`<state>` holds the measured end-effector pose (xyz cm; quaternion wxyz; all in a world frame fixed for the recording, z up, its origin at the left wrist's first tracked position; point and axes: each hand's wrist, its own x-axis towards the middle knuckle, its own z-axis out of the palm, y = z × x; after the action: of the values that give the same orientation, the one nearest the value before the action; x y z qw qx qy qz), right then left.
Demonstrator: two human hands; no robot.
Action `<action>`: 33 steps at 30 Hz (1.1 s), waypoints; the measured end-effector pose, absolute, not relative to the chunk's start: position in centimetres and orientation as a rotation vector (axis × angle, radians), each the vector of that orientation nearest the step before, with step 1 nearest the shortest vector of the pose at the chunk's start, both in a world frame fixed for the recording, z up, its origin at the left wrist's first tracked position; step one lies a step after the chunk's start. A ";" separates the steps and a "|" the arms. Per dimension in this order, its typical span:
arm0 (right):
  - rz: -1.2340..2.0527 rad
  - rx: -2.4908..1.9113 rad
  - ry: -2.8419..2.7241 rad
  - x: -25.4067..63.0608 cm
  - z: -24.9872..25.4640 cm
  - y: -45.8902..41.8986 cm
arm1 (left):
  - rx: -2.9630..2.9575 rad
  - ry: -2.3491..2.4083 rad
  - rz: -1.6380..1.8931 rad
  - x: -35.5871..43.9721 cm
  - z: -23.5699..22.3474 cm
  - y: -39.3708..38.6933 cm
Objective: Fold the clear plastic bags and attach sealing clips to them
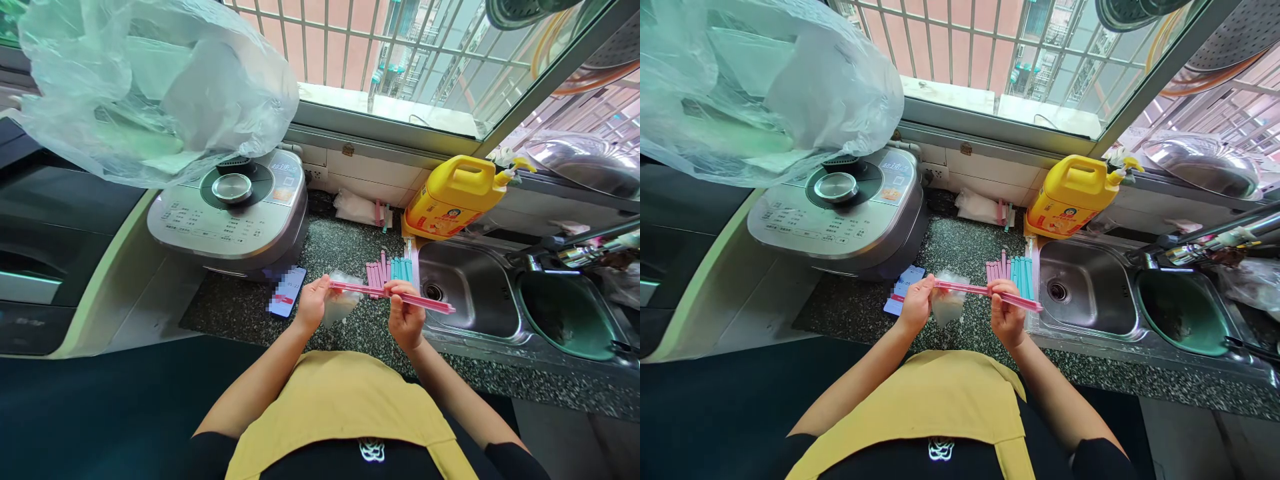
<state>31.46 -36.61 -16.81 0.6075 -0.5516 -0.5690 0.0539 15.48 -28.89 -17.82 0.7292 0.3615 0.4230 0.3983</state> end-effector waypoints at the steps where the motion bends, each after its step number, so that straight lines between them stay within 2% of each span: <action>1: 0.222 -1.264 -1.215 31.2 -16.9 -36.6 | 0.791 0.921 0.891 15.5 -18.0 -28.9; 6: 0.719 -1.121 -0.921 31.3 -16.9 -36.3 | 0.726 0.872 0.933 15.8 -18.3 -29.1; 10: 0.862 -1.094 -0.897 32.3 -17.1 -36.2 | 0.693 0.877 0.935 16.2 -18.3 -29.3; 24: 0.957 -1.425 -0.866 32.1 -16.2 -36.2 | 0.921 0.923 0.929 15.5 -18.0 -29.3; 30: 0.690 -1.340 -0.632 33.6 -15.6 -35.1 | 1.270 0.922 1.019 15.1 -17.2 -29.7; 33: 0.854 -1.365 -0.572 33.3 -15.5 -34.4 | 1.418 0.849 1.013 15.2 -16.7 -30.1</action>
<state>33.26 -34.42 -15.53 0.6567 -0.6026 -0.2523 0.3767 15.24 -30.14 -16.67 0.5658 0.6030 0.3612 0.4310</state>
